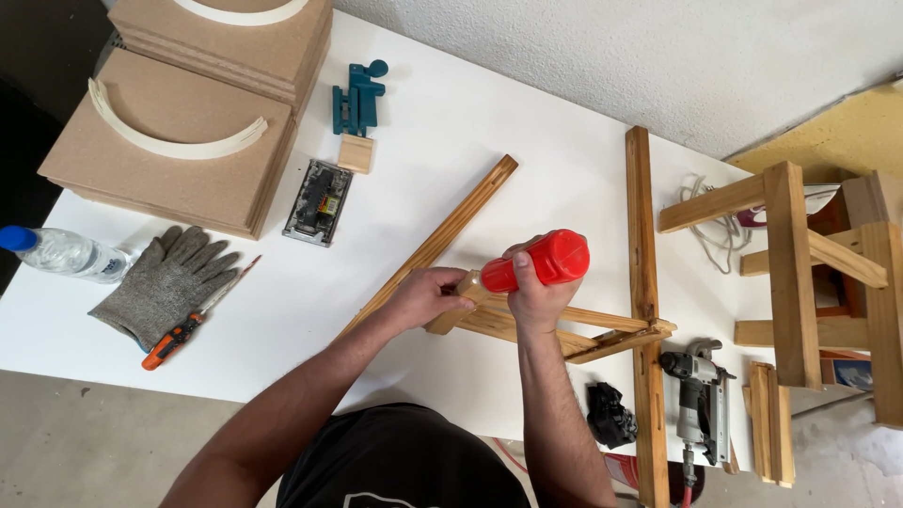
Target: Assembling a wooden stool by applying glue to joints and securing slats with a pneumatic nail gun.
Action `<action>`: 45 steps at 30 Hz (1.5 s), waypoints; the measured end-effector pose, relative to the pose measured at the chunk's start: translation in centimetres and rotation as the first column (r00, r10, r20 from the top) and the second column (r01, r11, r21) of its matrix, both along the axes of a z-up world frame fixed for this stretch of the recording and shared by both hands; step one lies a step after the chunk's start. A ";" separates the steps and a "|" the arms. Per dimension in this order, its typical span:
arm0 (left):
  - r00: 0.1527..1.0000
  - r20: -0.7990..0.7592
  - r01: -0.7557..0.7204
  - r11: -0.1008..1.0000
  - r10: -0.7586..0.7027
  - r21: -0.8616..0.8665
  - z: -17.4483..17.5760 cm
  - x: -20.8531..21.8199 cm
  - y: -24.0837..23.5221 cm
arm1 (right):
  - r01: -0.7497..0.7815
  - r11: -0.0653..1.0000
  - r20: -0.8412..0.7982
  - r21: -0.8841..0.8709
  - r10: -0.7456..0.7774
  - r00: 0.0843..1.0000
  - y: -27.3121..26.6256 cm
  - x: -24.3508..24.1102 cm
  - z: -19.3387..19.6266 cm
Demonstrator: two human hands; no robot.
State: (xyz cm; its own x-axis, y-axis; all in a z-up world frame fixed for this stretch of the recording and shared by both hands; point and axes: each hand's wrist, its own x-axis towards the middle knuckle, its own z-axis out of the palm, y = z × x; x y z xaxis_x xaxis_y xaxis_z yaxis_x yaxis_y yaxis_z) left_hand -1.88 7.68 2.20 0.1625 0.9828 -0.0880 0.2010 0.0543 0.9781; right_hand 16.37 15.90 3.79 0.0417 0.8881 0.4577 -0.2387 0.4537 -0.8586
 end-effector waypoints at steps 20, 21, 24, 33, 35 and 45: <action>0.999 0.053 -0.008 1.000 0.007 0.016 -1.8 0.2 0.2 | 0.010 0.997 0.038 0.071 -0.013 0.999 0.0 1.9 1.1; 0.998 0.062 -0.014 1.000 0.012 0.024 -1.8 0.1 0.5 | -0.037 0.989 0.056 0.146 0.029 0.998 0.1 1.5 1.7; 0.998 0.055 -0.006 1.000 0.004 0.024 -1.9 0.2 0.8 | -0.203 0.898 0.192 0.391 0.137 0.972 -2.3 2.0 6.0; 1.000 0.021 -0.022 0.998 0.021 0.054 1.4 0.0 -1.1 | -0.697 0.390 0.701 0.601 0.161 0.695 -10.8 -1.1 10.6; 1.000 -0.002 -0.026 0.999 0.026 0.038 2.1 0.2 -1.4 | -0.724 0.422 0.724 0.546 0.198 0.661 -10.7 -1.2 9.1; 0.997 0.031 -0.071 0.997 0.071 -0.022 1.4 0.6 -2.3 | -0.735 0.258 0.750 0.627 0.057 0.659 -9.0 -2.6 9.7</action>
State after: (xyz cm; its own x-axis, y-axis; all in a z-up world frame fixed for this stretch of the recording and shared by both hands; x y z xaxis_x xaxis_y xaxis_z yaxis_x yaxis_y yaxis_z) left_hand -1.32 5.34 3.57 0.0954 0.9900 -0.1044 0.1648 0.0877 0.9824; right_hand 13.82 6.94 13.45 -0.6981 -0.2099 0.6846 -0.3552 0.9317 -0.0765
